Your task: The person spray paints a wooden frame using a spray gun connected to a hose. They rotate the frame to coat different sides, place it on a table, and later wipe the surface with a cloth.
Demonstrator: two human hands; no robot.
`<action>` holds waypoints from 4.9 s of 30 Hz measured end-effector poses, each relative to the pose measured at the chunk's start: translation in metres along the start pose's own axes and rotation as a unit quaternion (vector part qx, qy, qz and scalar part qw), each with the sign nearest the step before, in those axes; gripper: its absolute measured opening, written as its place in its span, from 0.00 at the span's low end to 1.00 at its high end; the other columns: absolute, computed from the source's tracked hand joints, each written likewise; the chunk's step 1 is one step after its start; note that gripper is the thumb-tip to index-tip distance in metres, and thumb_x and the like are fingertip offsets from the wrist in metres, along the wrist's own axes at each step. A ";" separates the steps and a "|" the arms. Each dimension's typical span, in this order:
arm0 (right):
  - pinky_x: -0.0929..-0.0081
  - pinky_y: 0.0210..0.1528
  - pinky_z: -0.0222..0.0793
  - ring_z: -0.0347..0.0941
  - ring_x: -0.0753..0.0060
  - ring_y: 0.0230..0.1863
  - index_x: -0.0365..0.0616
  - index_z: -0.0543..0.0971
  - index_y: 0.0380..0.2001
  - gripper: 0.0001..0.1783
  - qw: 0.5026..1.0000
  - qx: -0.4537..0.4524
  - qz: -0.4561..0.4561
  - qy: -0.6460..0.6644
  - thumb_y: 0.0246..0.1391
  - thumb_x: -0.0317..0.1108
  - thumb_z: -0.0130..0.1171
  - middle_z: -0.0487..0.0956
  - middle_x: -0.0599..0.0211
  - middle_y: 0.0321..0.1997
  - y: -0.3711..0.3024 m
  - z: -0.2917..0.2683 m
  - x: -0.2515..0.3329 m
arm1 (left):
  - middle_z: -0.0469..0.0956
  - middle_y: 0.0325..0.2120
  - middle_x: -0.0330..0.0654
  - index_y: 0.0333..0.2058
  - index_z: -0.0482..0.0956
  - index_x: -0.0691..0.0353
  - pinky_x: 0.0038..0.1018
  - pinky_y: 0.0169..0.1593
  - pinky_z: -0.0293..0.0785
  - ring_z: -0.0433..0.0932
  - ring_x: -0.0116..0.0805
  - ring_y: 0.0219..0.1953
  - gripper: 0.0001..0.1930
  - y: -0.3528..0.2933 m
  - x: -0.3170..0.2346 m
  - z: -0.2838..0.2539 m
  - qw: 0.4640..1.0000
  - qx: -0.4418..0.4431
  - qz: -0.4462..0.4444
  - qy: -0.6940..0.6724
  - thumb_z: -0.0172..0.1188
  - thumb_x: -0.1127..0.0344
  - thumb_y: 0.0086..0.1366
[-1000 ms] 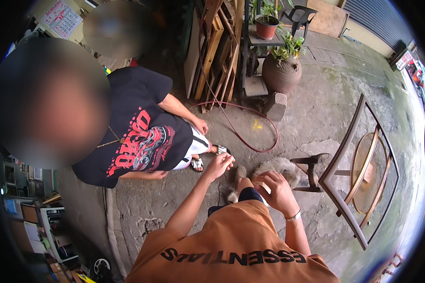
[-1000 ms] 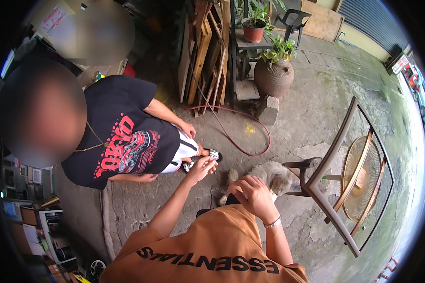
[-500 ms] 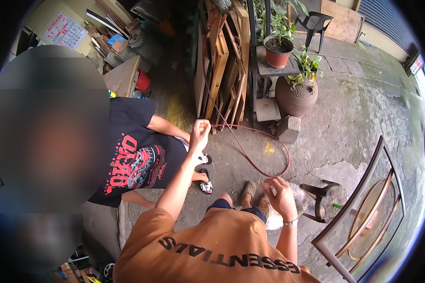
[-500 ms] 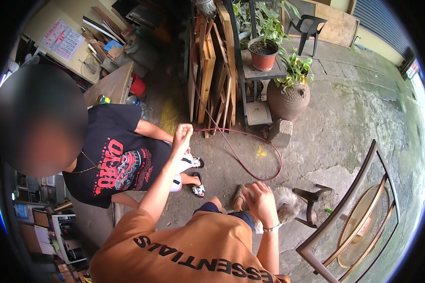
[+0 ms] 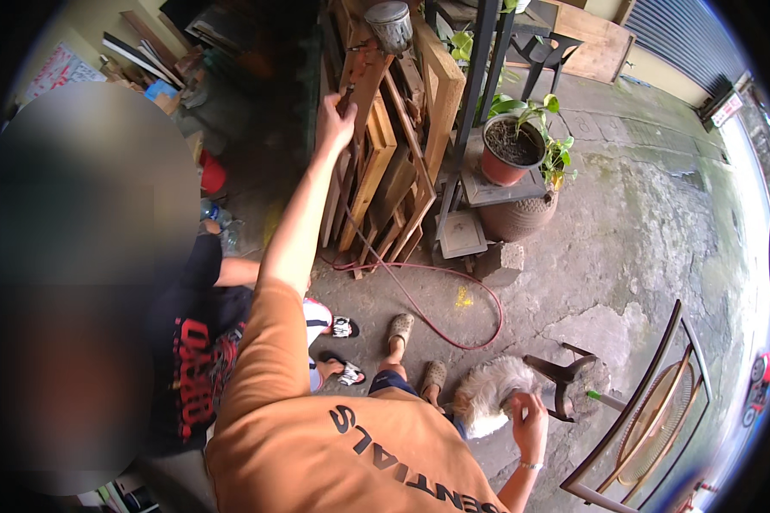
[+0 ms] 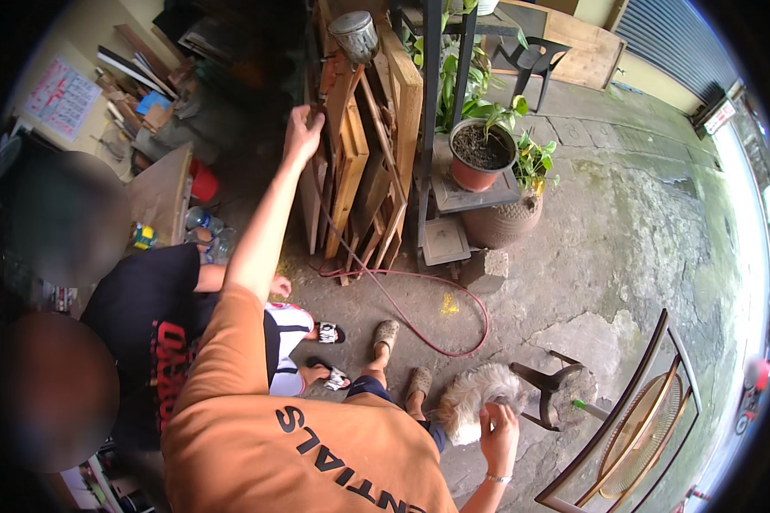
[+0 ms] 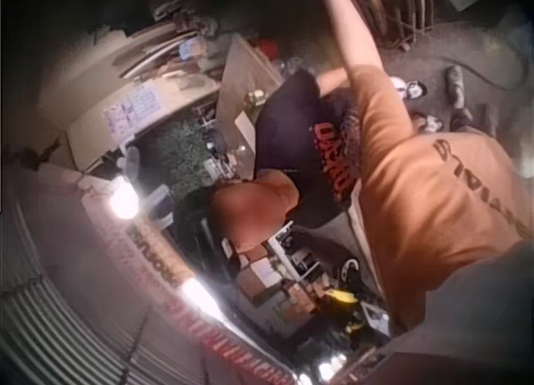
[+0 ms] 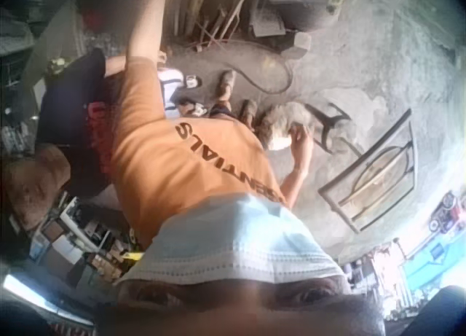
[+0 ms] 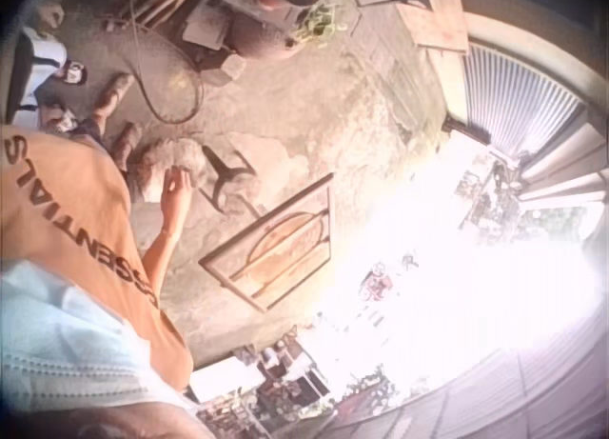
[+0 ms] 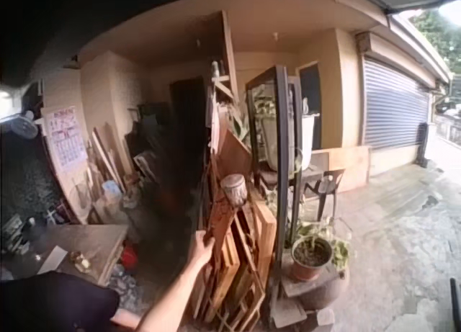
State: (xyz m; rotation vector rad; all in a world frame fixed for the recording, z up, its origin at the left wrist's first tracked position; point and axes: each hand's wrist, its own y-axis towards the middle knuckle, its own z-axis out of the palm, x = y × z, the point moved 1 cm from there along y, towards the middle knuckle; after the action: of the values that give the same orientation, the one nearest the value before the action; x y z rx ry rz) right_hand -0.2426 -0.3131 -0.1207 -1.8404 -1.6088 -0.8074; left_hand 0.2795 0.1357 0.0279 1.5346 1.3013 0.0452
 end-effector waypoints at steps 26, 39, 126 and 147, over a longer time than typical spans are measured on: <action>0.70 0.40 0.70 0.76 0.62 0.33 0.36 0.73 0.43 0.11 0.986 -0.124 0.010 0.113 0.58 0.28 0.56 0.78 0.58 0.34 0.050 0.052 0.133 | 0.75 0.21 0.44 0.43 0.80 0.64 0.29 0.30 0.67 0.72 0.32 0.23 0.17 -0.018 -0.103 -0.065 0.992 0.033 0.013 -0.123 0.54 0.54 0.69; 0.64 0.48 0.72 0.74 0.50 0.48 0.32 0.56 0.62 0.43 0.919 -0.137 -0.277 0.246 0.50 0.36 0.67 0.67 0.44 0.54 -0.016 -0.059 0.212 | 0.69 0.27 0.29 0.52 0.72 0.66 0.16 0.29 0.62 0.65 0.16 0.26 0.18 -0.340 -0.340 -0.165 0.953 0.158 -0.063 -0.252 0.52 0.60 0.71; 0.89 0.07 0.44 0.57 0.92 0.07 0.44 0.75 0.45 0.22 0.942 -0.310 0.059 -0.117 0.66 0.52 0.45 0.77 0.71 0.32 -0.354 -0.466 -0.082 | 0.71 0.19 0.35 0.23 0.75 0.65 0.27 0.30 0.62 0.63 0.26 0.23 0.28 -0.698 -0.367 -0.358 0.951 -0.173 -0.230 0.112 0.42 0.47 0.73; 0.89 0.07 0.46 0.57 0.91 0.08 0.33 0.75 0.48 0.27 0.992 -0.101 0.056 0.045 0.61 0.50 0.55 0.75 0.67 0.24 -0.288 -0.495 -0.144 | 0.70 0.21 0.35 0.25 0.73 0.65 0.25 0.32 0.59 0.62 0.25 0.25 0.27 -0.665 -0.443 -0.319 0.945 -0.207 -0.212 0.142 0.39 0.50 0.75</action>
State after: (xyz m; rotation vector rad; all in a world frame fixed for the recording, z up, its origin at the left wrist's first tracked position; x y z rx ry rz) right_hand -0.5805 -0.7408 0.1057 -1.9825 -1.3980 -1.0186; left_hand -0.5471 -0.0846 -0.0598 0.8917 1.7038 0.2556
